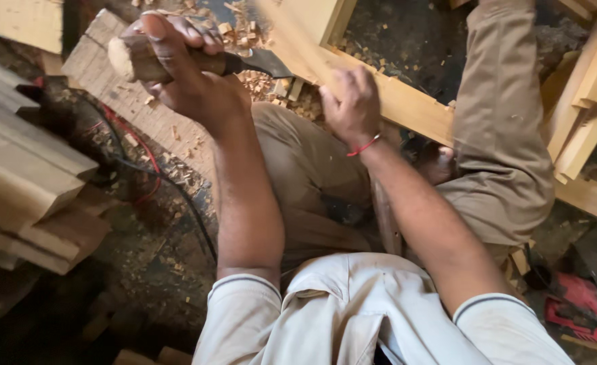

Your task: The person sits on the floor and uses a chisel and mallet to carve a wooden frame. They repeatedly strike the chisel with the mallet to shape the wood, creating wood shavings.

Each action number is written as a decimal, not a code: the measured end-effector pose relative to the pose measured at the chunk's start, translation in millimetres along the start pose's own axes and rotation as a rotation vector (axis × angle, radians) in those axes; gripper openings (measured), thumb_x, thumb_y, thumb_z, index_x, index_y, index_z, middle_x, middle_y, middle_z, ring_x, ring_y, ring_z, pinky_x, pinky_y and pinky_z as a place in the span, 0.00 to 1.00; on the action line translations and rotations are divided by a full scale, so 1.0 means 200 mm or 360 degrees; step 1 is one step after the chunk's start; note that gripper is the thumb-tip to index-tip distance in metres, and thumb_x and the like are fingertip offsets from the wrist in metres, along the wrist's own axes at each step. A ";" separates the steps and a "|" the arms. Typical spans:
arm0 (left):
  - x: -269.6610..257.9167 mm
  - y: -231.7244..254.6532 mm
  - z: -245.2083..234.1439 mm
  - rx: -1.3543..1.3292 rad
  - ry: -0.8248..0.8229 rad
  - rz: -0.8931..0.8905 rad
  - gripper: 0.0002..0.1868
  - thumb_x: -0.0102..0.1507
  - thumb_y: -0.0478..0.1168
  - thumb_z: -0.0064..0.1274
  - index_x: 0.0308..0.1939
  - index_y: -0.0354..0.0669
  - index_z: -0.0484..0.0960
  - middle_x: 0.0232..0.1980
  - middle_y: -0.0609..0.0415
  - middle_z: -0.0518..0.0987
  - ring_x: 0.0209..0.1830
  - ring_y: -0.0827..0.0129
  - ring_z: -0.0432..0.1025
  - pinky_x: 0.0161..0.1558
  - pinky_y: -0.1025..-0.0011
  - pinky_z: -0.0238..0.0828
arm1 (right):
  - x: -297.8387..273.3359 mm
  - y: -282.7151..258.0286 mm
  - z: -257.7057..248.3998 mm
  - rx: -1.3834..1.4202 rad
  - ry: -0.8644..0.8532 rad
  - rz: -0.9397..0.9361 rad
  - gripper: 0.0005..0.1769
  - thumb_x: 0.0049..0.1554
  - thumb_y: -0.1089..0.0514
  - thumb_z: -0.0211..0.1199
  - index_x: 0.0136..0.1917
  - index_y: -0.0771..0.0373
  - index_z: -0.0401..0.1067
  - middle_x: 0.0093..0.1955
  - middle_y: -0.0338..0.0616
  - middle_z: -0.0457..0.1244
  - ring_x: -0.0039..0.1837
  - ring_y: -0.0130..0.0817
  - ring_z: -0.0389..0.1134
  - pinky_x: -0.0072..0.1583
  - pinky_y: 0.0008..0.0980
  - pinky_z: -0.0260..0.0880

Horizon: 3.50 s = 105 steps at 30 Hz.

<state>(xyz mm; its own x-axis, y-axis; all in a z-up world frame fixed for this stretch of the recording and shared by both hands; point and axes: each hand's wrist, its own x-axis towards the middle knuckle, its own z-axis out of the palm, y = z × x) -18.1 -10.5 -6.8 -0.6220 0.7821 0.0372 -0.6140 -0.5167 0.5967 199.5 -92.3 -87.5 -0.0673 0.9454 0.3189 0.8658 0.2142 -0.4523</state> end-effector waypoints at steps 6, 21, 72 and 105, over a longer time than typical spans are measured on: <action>0.04 -0.03 -0.01 0.0084 0.0077 -0.0003 0.16 0.66 0.46 0.62 0.40 0.38 0.76 0.29 0.55 0.75 0.24 0.73 0.71 0.26 0.71 0.71 | 0.09 0.28 -0.22 -0.0085 0.0135 0.0475 0.11 0.56 0.60 0.69 0.51 0.62 0.70 0.48 0.47 0.62 0.48 0.43 0.66 0.49 0.44 0.67; 0.01 -0.07 0.03 0.0385 -0.0032 0.0211 0.16 0.66 0.48 0.65 0.40 0.40 0.79 0.28 0.57 0.77 0.23 0.77 0.72 0.23 0.78 0.68 | 0.01 -0.13 0.02 0.0150 0.0037 0.0007 0.16 0.59 0.57 0.69 0.56 0.64 0.69 0.50 0.54 0.62 0.53 0.54 0.66 0.54 0.50 0.68; -0.14 -0.25 0.04 0.0737 -0.0245 0.0408 0.12 0.66 0.42 0.63 0.44 0.39 0.77 0.35 0.62 0.79 0.32 0.81 0.73 0.36 0.79 0.71 | 0.14 -0.02 -0.04 -0.0265 -0.0457 0.0213 0.37 0.59 0.52 0.68 0.79 0.49 0.60 0.56 0.56 0.63 0.58 0.59 0.67 0.56 0.53 0.69; -0.29 -0.18 0.18 0.0365 -0.0904 -0.0290 0.15 0.71 0.40 0.61 0.35 0.42 0.72 0.27 0.57 0.73 0.21 0.74 0.66 0.26 0.73 0.62 | -0.50 0.00 -0.54 -0.0019 -0.1454 0.1031 0.68 0.44 0.50 0.72 0.85 0.60 0.32 0.86 0.74 0.25 0.73 0.73 0.54 0.71 0.49 0.62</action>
<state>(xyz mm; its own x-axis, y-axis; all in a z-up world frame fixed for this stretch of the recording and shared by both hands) 58.4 -24.7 -2.0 -0.1245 0.9456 0.3006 -0.5269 -0.3197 0.7875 259.8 -214.6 -28.8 0.0629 0.7041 -0.7073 0.8738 -0.3813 -0.3018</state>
